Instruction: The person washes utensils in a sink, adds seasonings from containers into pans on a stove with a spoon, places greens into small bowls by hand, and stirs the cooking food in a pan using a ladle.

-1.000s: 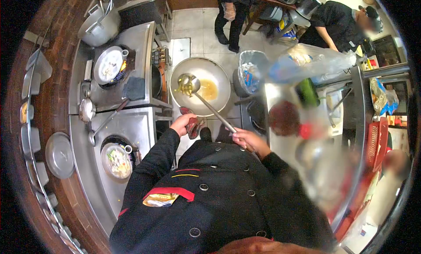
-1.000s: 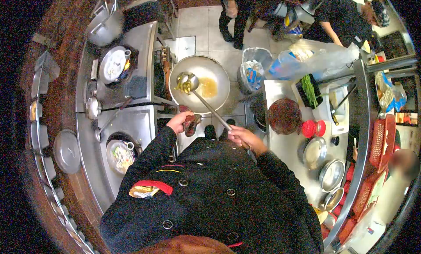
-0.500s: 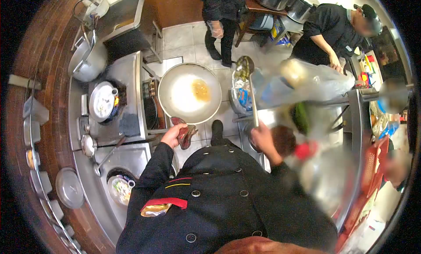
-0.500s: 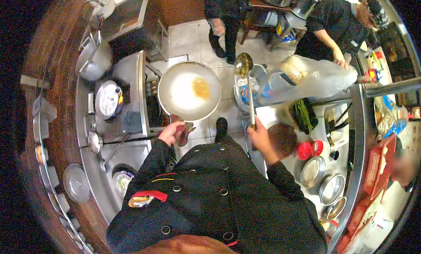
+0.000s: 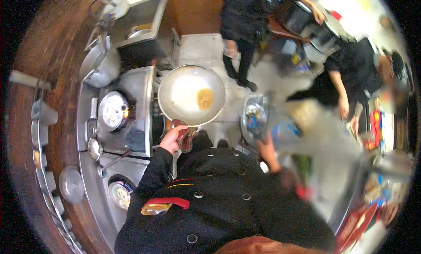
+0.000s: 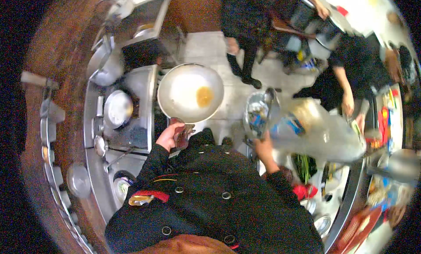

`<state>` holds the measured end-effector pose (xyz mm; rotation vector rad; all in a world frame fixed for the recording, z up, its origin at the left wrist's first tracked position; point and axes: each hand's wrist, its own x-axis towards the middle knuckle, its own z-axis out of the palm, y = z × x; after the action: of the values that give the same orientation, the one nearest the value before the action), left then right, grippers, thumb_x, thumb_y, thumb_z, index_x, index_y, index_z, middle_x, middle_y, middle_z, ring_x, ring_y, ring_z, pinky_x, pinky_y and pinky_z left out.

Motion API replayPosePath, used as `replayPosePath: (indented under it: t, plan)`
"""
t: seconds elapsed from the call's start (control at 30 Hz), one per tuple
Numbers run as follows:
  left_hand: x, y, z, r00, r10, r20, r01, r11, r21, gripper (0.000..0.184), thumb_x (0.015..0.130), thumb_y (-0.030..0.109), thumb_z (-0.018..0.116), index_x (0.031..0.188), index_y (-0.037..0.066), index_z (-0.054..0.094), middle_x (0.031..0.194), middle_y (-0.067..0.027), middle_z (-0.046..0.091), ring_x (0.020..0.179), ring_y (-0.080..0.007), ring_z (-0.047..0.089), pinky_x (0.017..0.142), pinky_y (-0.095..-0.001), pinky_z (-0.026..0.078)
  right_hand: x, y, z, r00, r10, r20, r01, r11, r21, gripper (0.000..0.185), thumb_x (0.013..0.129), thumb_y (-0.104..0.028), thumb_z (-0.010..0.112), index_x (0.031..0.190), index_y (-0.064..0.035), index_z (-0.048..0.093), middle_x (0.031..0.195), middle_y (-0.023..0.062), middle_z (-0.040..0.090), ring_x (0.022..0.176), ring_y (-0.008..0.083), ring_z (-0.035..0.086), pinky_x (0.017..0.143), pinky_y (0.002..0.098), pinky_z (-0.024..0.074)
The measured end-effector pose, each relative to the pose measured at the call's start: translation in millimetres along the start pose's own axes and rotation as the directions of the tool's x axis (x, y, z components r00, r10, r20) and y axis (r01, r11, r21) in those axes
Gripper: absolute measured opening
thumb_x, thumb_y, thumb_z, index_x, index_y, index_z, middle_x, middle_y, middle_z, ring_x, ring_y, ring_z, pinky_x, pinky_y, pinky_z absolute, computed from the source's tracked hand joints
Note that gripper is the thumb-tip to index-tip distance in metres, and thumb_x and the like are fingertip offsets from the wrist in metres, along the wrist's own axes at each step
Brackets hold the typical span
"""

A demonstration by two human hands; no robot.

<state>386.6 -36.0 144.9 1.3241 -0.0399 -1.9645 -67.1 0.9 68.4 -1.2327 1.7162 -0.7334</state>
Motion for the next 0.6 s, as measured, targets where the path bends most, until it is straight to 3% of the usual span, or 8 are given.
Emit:
replayPosePath:
  t: [0.07, 0.13, 0.27, 0.33, 0.4, 0.53, 0.57, 0.6]
  plan:
    - [-12, 41, 20, 0.999, 0.028, -0.036, -0.029, 0.999, -0.027, 0.026, 0.088, 0.017, 0.059, 0.110, 0.003, 0.063, 0.099, -0.0094, 0.071, 0.082, -0.0226, 0.068, 0.075, -0.0384, 0.056, 16, -77, -32, 0.845, 0.412, 0.341, -0.526, 0.756, 0.390, 0.069, 0.085, -0.005, 0.065, 0.145, -0.0073, 0.030, 0.077, 0.0054, 0.056, 0.061, 0.0159, 0.052, 0.052, 0.0296, 0.0438]
    - [-1, 81, 22, 0.998, 0.054, 0.015, -0.053, 0.996, -0.073, 0.025, 0.088, 0.018, 0.060, 0.108, 0.004, 0.065, 0.096, -0.0086, 0.071, 0.080, -0.0220, 0.068, 0.073, -0.0386, 0.056, 40, -85, -38, 0.785, 0.405, 0.469, -0.607, 0.655, 0.450, 0.054, 0.087, -0.013, 0.065, 0.136, -0.0063, 0.044, 0.071, 0.0005, 0.056, 0.053, 0.0093, 0.051, 0.045, 0.0230, 0.0411]
    - [18, 174, 36, 0.997, 0.074, 0.032, -0.069, 0.989, -0.132, 0.029, 0.084, 0.020, 0.061, 0.109, 0.006, 0.065, 0.099, -0.0065, 0.071, 0.086, -0.0209, 0.067, 0.072, -0.0388, 0.055, 70, -153, -22, 0.711, 0.415, 0.568, -0.660, 0.673, 0.335, 0.066, 0.087, -0.013, 0.066, 0.145, -0.0071, 0.036, 0.074, -0.0002, 0.056, 0.053, 0.0109, 0.051, 0.046, 0.0253, 0.0432]
    - [40, 223, 36, 0.969, 0.223, 0.103, -0.201, 0.962, -0.186, 0.032, 0.088, 0.015, 0.058, 0.116, 0.000, 0.059, 0.106, -0.0135, 0.068, 0.093, -0.0243, 0.068, 0.085, -0.0367, 0.055, 105, -152, -4, 0.724, 0.356, 0.591, -0.591, 0.762, 0.265, 0.069, 0.088, -0.013, 0.065, 0.148, -0.0087, 0.032, 0.074, -0.0007, 0.055, 0.055, 0.0101, 0.051, 0.047, 0.0245, 0.0431]
    - [84, 298, 26, 0.947, 0.304, 0.102, -0.275, 0.933, -0.231, 0.034, 0.088, 0.016, 0.057, 0.118, -0.001, 0.057, 0.108, -0.0145, 0.067, 0.095, -0.0250, 0.067, 0.087, -0.0379, 0.054, 149, -229, 21, 0.745, 0.394, 0.538, -0.544, 0.826, 0.149, 0.068, 0.088, -0.012, 0.064, 0.148, -0.0078, 0.032, 0.075, -0.0010, 0.055, 0.055, 0.0087, 0.050, 0.048, 0.0231, 0.0415]
    - [145, 401, 11, 0.926, 0.349, 0.147, -0.288, 0.901, -0.326, 0.026, 0.087, 0.019, 0.060, 0.109, 0.004, 0.064, 0.101, -0.0096, 0.071, 0.087, -0.0227, 0.068, 0.077, -0.0369, 0.055, 194, -320, 41, 0.769, 0.293, 0.568, -0.430, 0.895, 0.120, 0.066, 0.089, -0.011, 0.064, 0.147, -0.0079, 0.034, 0.082, -0.0011, 0.056, 0.054, 0.0069, 0.046, 0.047, 0.0219, 0.0384]
    - [146, 429, 19, 0.923, 0.368, 0.117, -0.312, 0.889, -0.334, 0.026, 0.088, 0.018, 0.059, 0.109, 0.004, 0.065, 0.100, -0.0095, 0.071, 0.085, -0.0229, 0.068, 0.076, -0.0370, 0.055, 204, -365, 46, 0.795, 0.235, 0.559, -0.290, 0.957, 0.010, 0.065, 0.089, -0.011, 0.064, 0.147, -0.0088, 0.034, 0.082, -0.0015, 0.056, 0.054, 0.0068, 0.047, 0.047, 0.0217, 0.0386]
    - [166, 453, 11, 0.907, 0.395, 0.148, -0.325, 0.878, -0.352, 0.023, 0.089, 0.018, 0.058, 0.107, 0.005, 0.065, 0.099, -0.0086, 0.071, 0.085, -0.0227, 0.068, 0.076, -0.0377, 0.055, 213, -388, 56, 0.796, 0.274, 0.539, -0.346, 0.938, 0.034, 0.066, 0.089, -0.009, 0.064, 0.148, -0.0086, 0.032, 0.083, -0.0011, 0.055, 0.054, 0.0067, 0.047, 0.046, 0.0215, 0.0390]
